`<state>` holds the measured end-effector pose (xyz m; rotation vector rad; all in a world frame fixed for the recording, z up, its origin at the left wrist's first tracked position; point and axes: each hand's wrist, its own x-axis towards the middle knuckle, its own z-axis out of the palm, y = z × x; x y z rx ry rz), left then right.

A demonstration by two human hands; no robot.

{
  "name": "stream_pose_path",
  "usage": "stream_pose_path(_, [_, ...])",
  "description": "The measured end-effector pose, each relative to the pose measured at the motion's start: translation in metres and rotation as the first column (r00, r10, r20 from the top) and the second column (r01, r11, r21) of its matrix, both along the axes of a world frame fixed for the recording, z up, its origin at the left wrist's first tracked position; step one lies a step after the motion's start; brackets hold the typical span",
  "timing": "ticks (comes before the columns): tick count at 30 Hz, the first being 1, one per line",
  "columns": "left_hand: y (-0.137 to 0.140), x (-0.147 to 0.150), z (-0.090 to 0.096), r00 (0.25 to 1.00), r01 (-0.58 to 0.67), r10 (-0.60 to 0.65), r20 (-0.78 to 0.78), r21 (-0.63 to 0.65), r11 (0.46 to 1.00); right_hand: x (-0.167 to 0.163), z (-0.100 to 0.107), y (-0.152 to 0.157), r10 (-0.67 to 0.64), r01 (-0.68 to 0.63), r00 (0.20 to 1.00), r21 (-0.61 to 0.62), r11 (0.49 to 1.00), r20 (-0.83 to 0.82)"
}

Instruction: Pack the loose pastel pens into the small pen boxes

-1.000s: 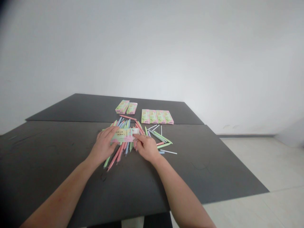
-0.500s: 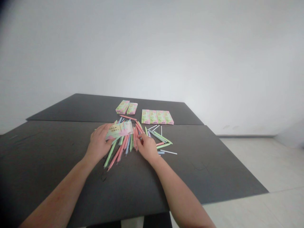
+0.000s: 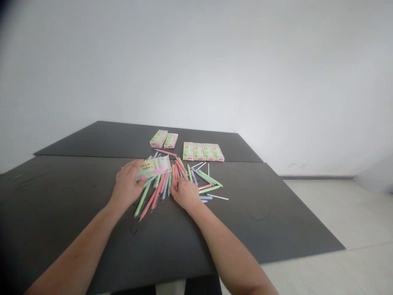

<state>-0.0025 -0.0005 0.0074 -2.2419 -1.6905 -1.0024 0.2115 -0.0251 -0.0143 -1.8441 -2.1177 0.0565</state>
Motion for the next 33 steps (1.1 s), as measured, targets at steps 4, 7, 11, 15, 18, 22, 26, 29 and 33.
stream_pose_path(4, [0.000, 0.000, 0.000, 1.000, 0.000, 0.000, 0.000, 0.000, 1.000, -0.002, 0.000, -0.001, -0.024, 0.024, 1.000, -0.002, 1.000, 0.017])
stream_pose_path(7, [0.002, 0.000, -0.001, 1.000, -0.005, 0.005, -0.004, -0.004, 1.000, -0.003, 0.000, -0.001, -0.050, 0.050, 0.998, -0.007, 0.999, 0.031])
stream_pose_path(11, [0.003, -0.001, -0.003, 1.000, -0.014, 0.014, -0.020, 0.003, 1.000, -0.003, 0.001, -0.001, -0.079, 0.080, 0.996, -0.025, 0.996, 0.049])
stream_pose_path(15, [0.003, -0.001, -0.004, 1.000, -0.012, 0.012, -0.021, 0.004, 1.000, -0.002, 0.002, -0.001, -0.105, 0.106, 0.993, -0.034, 0.994, 0.045])
stream_pose_path(18, [0.003, -0.002, -0.003, 1.000, -0.007, 0.007, -0.018, 0.001, 1.000, 0.000, 0.003, 0.000, -0.131, 0.132, 0.991, -0.017, 0.991, 0.030])
stream_pose_path(22, [0.004, -0.002, -0.004, 1.000, 0.006, -0.006, -0.010, 0.007, 1.000, 0.009, 0.002, 0.002, -0.152, 0.155, 0.985, 0.034, 0.987, -0.077])
stream_pose_path(26, [0.004, -0.002, -0.006, 1.000, 0.011, -0.010, -0.009, 0.012, 1.000, 0.021, 0.002, 0.006, -0.085, 0.131, 0.957, 0.152, 0.980, -0.277])
stream_pose_path(29, [0.005, -0.003, -0.007, 1.000, 0.011, -0.011, -0.011, 0.012, 1.000, 0.029, 0.008, 0.007, -0.034, 0.146, 0.907, 0.238, 0.960, -0.419])
stream_pose_path(33, [0.005, -0.003, -0.008, 1.000, 0.005, -0.005, -0.012, 0.005, 1.000, 0.037, 0.018, 0.006, -0.008, 0.209, 0.838, 0.308, 0.928, -0.545])
